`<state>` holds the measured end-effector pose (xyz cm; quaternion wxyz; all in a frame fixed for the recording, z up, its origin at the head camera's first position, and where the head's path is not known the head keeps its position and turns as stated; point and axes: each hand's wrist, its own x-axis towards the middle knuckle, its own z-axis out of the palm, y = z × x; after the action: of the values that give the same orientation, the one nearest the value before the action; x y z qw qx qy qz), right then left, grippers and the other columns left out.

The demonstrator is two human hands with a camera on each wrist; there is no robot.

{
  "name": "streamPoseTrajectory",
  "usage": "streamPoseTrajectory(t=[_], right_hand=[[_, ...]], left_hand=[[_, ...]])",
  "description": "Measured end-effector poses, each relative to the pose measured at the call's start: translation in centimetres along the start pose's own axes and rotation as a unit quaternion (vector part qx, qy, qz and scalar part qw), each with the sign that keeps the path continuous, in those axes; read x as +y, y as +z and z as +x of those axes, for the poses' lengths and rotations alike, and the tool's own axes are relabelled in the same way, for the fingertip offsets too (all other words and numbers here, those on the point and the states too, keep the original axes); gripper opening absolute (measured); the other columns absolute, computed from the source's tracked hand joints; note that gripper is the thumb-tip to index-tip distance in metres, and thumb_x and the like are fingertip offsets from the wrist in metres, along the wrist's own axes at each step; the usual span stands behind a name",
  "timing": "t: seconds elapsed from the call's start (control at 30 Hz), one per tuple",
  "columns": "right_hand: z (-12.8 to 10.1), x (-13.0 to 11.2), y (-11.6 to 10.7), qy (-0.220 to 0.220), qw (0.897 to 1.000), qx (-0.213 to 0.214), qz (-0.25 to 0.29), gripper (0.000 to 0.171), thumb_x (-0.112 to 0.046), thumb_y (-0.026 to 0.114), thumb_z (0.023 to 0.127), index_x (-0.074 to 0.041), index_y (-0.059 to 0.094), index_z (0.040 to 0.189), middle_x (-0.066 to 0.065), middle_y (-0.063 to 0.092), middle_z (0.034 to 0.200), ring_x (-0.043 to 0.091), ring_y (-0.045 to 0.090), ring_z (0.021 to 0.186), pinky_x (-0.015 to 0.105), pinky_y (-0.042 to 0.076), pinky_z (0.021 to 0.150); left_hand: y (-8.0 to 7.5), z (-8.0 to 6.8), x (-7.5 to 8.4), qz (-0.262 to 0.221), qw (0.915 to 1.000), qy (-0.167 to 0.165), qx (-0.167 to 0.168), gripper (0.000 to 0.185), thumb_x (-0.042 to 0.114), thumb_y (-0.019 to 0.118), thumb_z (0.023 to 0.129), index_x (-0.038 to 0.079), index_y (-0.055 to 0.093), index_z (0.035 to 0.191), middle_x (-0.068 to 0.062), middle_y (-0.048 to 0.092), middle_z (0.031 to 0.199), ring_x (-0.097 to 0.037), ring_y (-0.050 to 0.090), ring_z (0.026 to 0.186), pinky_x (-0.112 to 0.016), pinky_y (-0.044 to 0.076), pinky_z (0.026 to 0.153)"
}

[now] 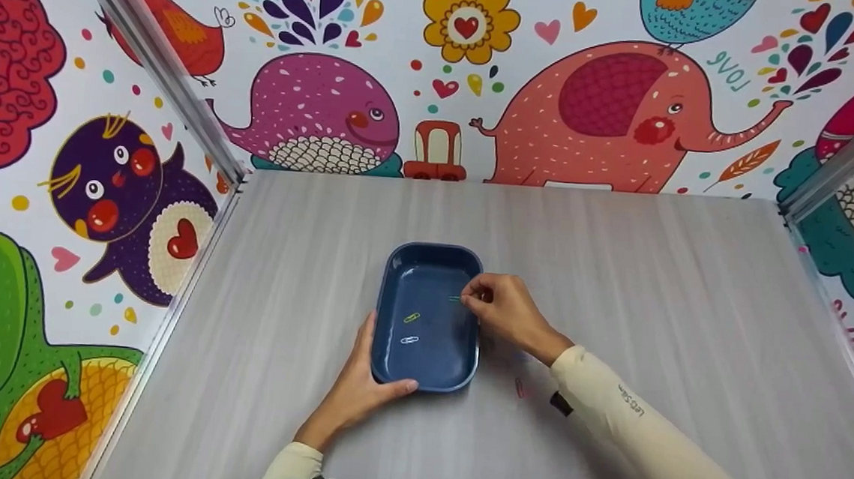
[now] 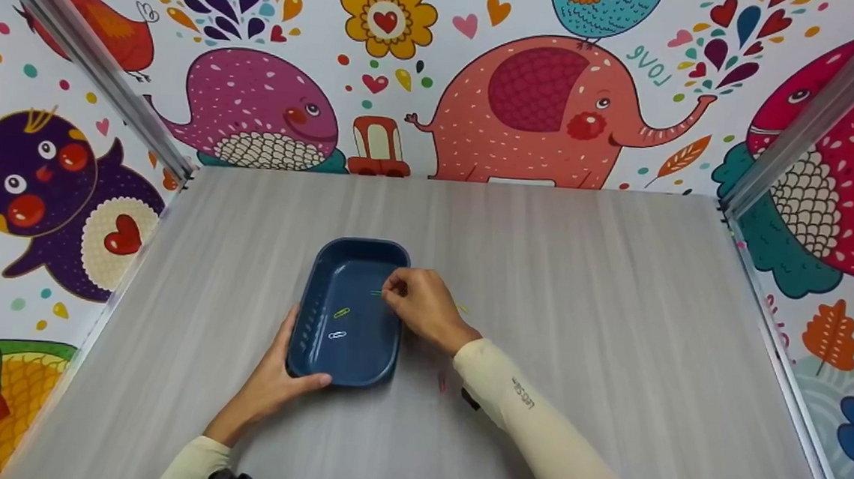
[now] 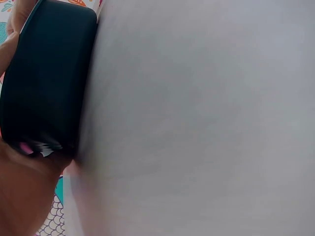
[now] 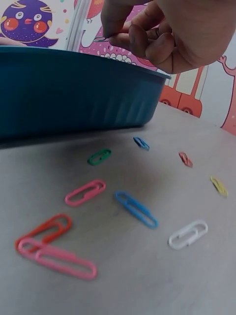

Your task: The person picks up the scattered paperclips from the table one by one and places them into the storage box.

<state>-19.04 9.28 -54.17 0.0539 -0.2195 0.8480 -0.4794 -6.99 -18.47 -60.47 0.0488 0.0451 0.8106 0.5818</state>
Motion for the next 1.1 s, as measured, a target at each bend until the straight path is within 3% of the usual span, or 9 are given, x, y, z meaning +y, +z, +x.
streamPoseTrajectory(t=[0.2,0.7,1.1], right_hand=[[0.8,-0.5,0.6,0.000,1.000,-0.019,-0.020,0.006,-0.001,0.076,0.101,-0.004,0.081,0.100,0.002,0.076,0.091,0.012,0.065,0.079,0.027,0.057,0.072],[2.6,-1.5,1.7,-0.012,0.995,-0.046,-0.092,0.006,-0.005,0.078,0.100,-0.005,0.080,0.095,0.003,0.075,0.088,0.011,0.065,0.074,0.031,0.058,0.069],[4.2,-2.4,2.6,-0.009,0.986,-0.096,-0.137,0.009,-0.005,0.076,0.100,-0.005,0.082,0.094,0.002,0.075,0.085,0.010,0.063,0.070,0.030,0.056,0.067]], left_hand=[[0.0,0.0,-0.2,-0.001,1.0000,0.003,0.000,0.138,0.030,0.101,0.081,0.002,0.004,0.176,-0.021,0.010,0.183,-0.042,0.015,0.167,-0.064,0.016,0.131],[0.0,0.0,0.0,0.008,0.9999,-0.009,-0.005,0.137,0.034,0.100,0.083,0.002,0.004,0.176,-0.022,0.009,0.182,-0.043,0.013,0.167,-0.065,0.016,0.131],[0.0,0.0,0.0,0.006,0.9998,-0.017,0.000,0.137,0.033,0.099,0.083,0.005,0.003,0.177,-0.022,0.007,0.183,-0.042,0.011,0.167,-0.063,0.015,0.131]])
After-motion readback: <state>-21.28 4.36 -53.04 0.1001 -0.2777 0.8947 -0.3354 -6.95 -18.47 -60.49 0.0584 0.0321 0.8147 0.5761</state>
